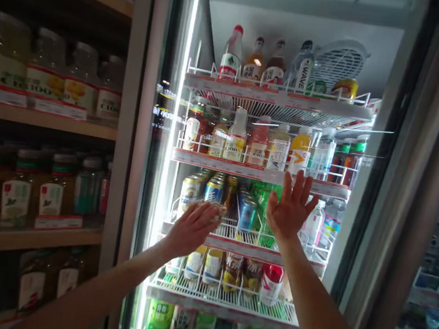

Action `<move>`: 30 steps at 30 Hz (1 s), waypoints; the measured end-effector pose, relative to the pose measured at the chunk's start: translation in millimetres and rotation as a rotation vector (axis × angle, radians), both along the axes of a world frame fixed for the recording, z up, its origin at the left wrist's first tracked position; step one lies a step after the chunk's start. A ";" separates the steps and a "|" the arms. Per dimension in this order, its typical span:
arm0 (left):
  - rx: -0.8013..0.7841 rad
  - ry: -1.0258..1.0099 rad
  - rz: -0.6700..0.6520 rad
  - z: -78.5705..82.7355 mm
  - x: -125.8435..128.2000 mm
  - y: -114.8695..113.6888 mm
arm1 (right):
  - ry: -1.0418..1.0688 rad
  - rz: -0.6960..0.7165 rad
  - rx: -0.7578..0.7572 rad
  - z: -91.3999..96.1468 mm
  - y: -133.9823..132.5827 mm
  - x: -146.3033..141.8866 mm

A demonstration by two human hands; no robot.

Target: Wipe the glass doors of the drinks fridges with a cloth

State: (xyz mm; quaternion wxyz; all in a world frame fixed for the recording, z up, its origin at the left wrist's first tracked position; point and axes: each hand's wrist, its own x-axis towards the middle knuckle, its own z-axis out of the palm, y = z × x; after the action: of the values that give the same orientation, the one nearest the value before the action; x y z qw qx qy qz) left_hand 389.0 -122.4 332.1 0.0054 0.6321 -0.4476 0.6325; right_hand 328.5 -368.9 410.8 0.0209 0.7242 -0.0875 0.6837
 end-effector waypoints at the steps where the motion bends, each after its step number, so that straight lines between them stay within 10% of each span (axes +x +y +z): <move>1: -0.023 0.001 0.008 4.4 2.1 5.7 | 0.005 -0.002 0.002 -0.1 0.0 -0.4; 7: -0.486 0.084 0.055 33.5 13.7 32.0 | 0.036 -0.021 0.030 0.0 2.1 -2.8; 13: 0.100 -0.057 -0.008 13.6 6.8 10.4 | 0.100 -0.004 0.060 0.0 0.7 -5.2; 21: -0.202 0.261 0.204 115.7 -0.4 -5.3 | 0.153 0.016 0.002 -2.4 -3.7 -15.0; 27: 0.570 0.072 0.082 91.5 -23.0 -29.2 | 0.096 0.030 -0.096 -3.8 -7.5 -17.6; 30: 0.622 -0.083 0.138 124.4 -19.8 -28.4 | 0.077 0.026 -0.074 -2.0 -7.3 -19.1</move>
State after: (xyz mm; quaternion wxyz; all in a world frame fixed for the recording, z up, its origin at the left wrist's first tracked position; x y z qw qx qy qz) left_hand 369.2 -150.9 456.5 -0.2492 0.6060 -0.5755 0.4893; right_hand 309.4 -376.2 408.8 0.0420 0.7500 -0.0519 0.6581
